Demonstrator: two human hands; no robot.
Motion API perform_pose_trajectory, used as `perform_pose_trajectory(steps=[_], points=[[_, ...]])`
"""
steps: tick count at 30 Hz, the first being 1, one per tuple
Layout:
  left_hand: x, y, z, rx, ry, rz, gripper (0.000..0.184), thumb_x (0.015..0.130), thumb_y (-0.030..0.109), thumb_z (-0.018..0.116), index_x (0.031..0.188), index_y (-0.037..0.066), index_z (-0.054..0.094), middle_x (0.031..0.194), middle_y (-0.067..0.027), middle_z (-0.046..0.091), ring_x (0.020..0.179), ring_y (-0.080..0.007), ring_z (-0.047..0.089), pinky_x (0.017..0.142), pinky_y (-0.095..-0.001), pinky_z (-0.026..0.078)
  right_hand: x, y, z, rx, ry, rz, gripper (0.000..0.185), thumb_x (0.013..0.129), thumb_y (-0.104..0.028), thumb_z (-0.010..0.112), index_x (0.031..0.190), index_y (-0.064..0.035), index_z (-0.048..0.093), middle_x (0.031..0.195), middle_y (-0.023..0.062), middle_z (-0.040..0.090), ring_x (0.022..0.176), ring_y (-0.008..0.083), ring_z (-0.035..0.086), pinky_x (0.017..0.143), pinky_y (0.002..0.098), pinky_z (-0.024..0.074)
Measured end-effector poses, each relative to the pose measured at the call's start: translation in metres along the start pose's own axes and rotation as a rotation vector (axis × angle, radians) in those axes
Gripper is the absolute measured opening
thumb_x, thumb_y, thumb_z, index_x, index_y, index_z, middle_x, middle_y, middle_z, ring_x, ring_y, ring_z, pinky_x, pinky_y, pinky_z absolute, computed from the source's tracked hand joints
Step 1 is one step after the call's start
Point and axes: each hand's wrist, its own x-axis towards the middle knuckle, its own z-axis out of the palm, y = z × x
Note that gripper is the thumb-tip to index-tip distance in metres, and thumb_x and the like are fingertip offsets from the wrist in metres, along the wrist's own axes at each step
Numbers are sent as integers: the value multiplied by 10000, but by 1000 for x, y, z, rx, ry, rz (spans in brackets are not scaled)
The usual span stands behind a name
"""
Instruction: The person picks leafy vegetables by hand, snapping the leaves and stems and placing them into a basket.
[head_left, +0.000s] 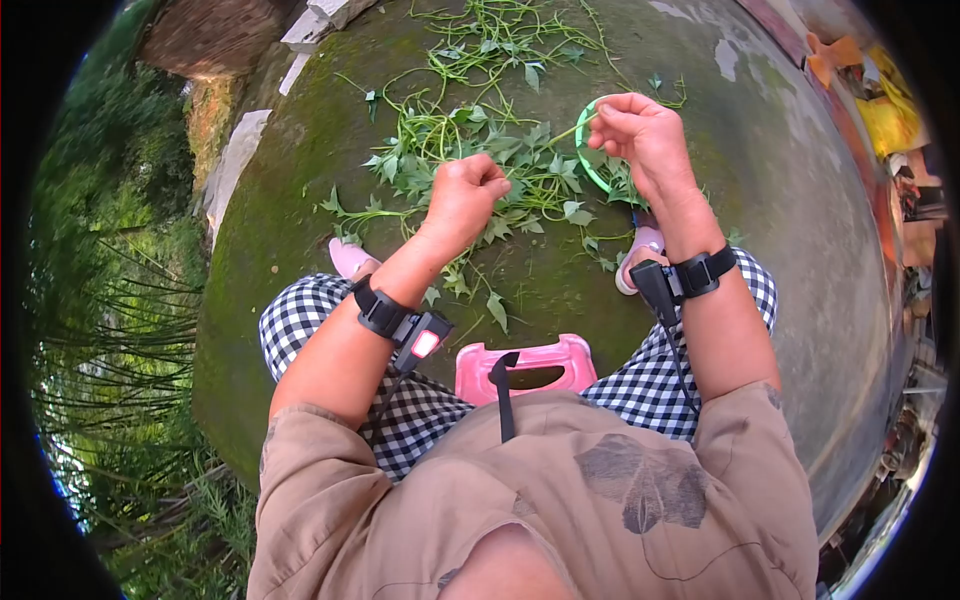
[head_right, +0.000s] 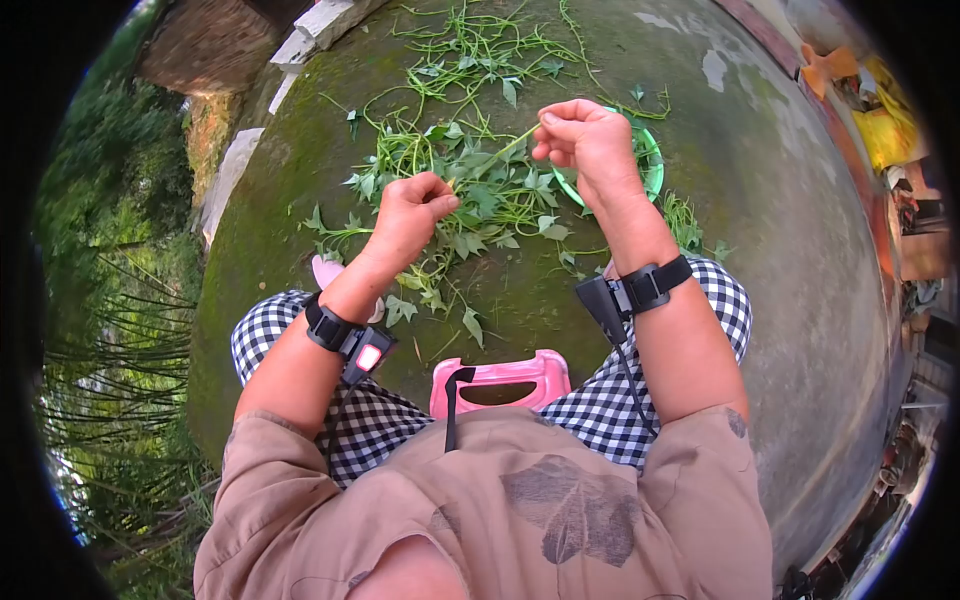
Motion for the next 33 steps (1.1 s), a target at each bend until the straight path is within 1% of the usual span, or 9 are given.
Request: perform_pose_trajectory(steps=[4, 7, 8, 12, 17, 21, 24, 27, 33], points=[[-2, -3, -1, -48, -13, -56, 121, 783, 72, 700, 779, -20, 621, 640, -7, 545, 588, -88, 455, 535, -279, 384, 8, 3, -37, 15, 118, -27, 79, 871, -61, 623, 926, -6, 635, 750, 68, 670, 604, 127, 646, 517, 209, 468], [0, -10, -1, -8, -12, -63, 134, 756, 90, 708, 788, -21, 639, 644, -70, 597, 596, -131, 519, 569, -308, 432, 13, 4, -63, -42, 327, -13, 66, 855, -26, 623, 918, -6, 633, 742, 74, 669, 588, 130, 640, 518, 226, 480], [1, -12, -1, -24, -30, -109, 139, 760, 95, 710, 794, -22, 644, 652, -61, 603, 604, -125, 521, 571, -303, 433, 19, 9, -76, -43, 389, 2, 142, 822, -6, 646, 959, 26, 632, 792, 106, 671, 599, 144, 632, 520, 248, 491], [2, -18, 1, -159, -36, -163, 140, 762, 99, 715, 806, -20, 656, 662, -43, 611, 609, -114, 517, 566, -296, 430, 23, 24, -86, -392, 732, -77, 306, 781, -53, 701, 1059, 51, 628, 812, 93, 665, 566, 133, 600, 489, 237, 471], [0, -7, 0, -208, -60, -106, 102, 827, 103, 693, 821, 8, 658, 633, 27, 557, 529, -51, 438, 472, -228, 348, 16, 38, -49, -362, 369, -48, 146, 779, -21, 645, 915, 8, 688, 776, 63, 672, 560, 107, 583, 536, 250, 486], [-1, -1, -2, -217, -72, -124, 104, 832, 110, 691, 830, 9, 663, 637, 26, 564, 534, -51, 453, 478, -226, 370, -4, 37, 1, -393, -201, -108, 235, 803, -73, 636, 1031, -37, 679, 801, 18, 642, 603, 68, 556, 566, 215, 463], [-1, 1, 0, -224, -90, -141, 103, 835, 111, 690, 832, 12, 663, 646, 24, 573, 537, -52, 464, 482, -225, 382, -10, 39, 19, -424, -405, -225, 319, 812, -93, 631, 1130, -65, 646, 837, 9, 626, 678, 68, 556, 617, 226, 467], [-1, 1, 0, -257, -100, -139, 97, 836, 109, 689, 836, 15, 665, 657, 22, 580, 538, -53, 469, 481, -223, 384, -12, 36, 29, -560, -549, -193, 421, 828, -92, 614, 1247, -96, 580, 913, -8, 586, 739, 53, 541, 664, 220, 457], [-4, 14, 0, -381, -127, -238, 78, 830, 95, 695, 842, 23, 670, 661, 13, 591, 519, -59, 492, 454, -218, 386, -7, 53, 35, -478, -512, -132, 157, 833, -124, 635, 926, 3, 639, 752, 0, 601, 684, 73, 538, 624, 235, 451]])
